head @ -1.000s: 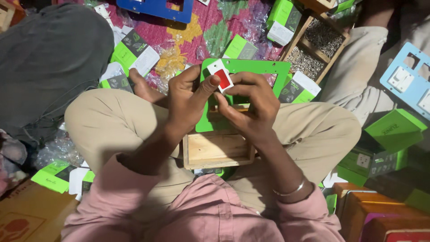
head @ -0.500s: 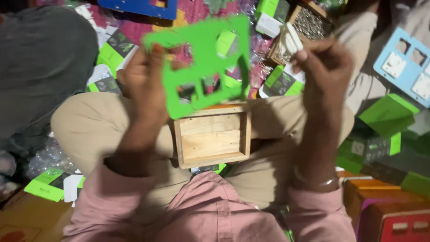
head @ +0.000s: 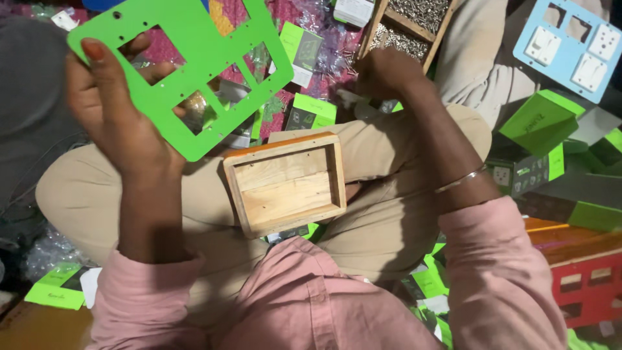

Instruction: The person sits on the floor among piles of colorful switch plates and wooden boxes. They align a green faceplate onto a wooden box base, press it into place, and then insert white switch modules into the cutouts of the faceplate by hand.

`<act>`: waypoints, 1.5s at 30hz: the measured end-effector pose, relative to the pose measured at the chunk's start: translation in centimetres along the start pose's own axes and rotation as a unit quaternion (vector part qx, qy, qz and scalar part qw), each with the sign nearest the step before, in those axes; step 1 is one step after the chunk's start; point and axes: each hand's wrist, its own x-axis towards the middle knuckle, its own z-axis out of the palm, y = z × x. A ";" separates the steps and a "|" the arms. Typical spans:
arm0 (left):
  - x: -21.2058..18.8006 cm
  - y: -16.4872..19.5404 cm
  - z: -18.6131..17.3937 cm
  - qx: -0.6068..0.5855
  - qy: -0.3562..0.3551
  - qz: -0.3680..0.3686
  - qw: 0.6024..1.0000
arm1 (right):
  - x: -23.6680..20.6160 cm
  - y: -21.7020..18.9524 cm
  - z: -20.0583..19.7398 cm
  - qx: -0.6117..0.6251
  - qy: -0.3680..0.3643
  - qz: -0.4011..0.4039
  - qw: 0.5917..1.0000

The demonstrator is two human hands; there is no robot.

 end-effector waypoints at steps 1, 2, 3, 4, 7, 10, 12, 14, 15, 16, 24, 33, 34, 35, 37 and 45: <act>0.0 -0.1 -0.1 -0.003 -0.005 0.006 1.000 | -0.2 0.3 -0.1 0.015 0.037 0.018 0.999; 0.1 -0.2 -0.3 -0.006 -0.008 0.013 1.000 | -0.5 0.7 -0.2 0.028 0.073 0.036 0.996; 0.1 -0.2 -0.5 -0.008 -0.008 0.019 1.000 | -0.7 0.9 -0.3 0.041 0.108 0.051 0.992; 0.1 -0.3 -0.7 -0.009 -0.009 0.024 1.000 | -0.8 1.0 -0.2 0.026 0.096 0.056 0.993; 0.4 -0.5 -1.2 -0.014 -0.014 0.032 0.999 | -1.2 1.1 0.1 -0.031 0.072 0.071 0.994; 0.4 -0.2 -1.3 -0.015 -0.013 0.032 0.999 | -1.8 1.2 0.3 -0.081 0.051 0.076 0.992; 0.3 0.1 -1.2 -0.013 -0.017 0.038 0.999 | -2.2 1.2 0.6 -0.072 0.037 0.084 0.993; 0.2 0.5 -1.1 -0.017 -0.017 0.037 0.999 | -2.4 1.1 0.8 -0.096 -0.029 0.087 0.991; 0.2 0.7 -1.0 -0.020 -0.016 0.036 0.999 | -2.5 1.0 0.8 -0.107 -0.063 0.088 0.988; 0.2 0.9 -0.9 -0.024 -0.015 0.036 0.999 | -2.7 0.9 0.7 -0.089 -0.064 0.082 0.991; 0.6 1.7 -1.4 -0.036 -0.015 0.064 0.997 | -5.8 1.5 -6.4 0.053 0.063 0.058 0.995; 1.3 0.9 -1.9 -0.046 -0.006 0.072 0.996 | -2.1 -10.3 -2.9 0.395 0.094 -0.101 0.908; 1.4 0.8 -2.1 -0.042 -0.005 0.075 0.996 | -1.3 -11.2 -1.8 0.411 0.089 -0.110 0.901; 1.5 0.7 -2.3 -0.030 0.001 0.080 0.996 | -0.6 -11.3 -0.9 0.345 0.108 -0.137 0.922; 1.6 0.4 -2.4 -0.027 0.002 0.080 0.996 | 0.3 -9.8 0.0 0.207 0.144 -0.173 0.952; 0.9 0.0 -2.7 -0.033 -0.028 0.061 0.997 | -1.7 4.4 -3.2 -0.052 0.069 0.046 0.995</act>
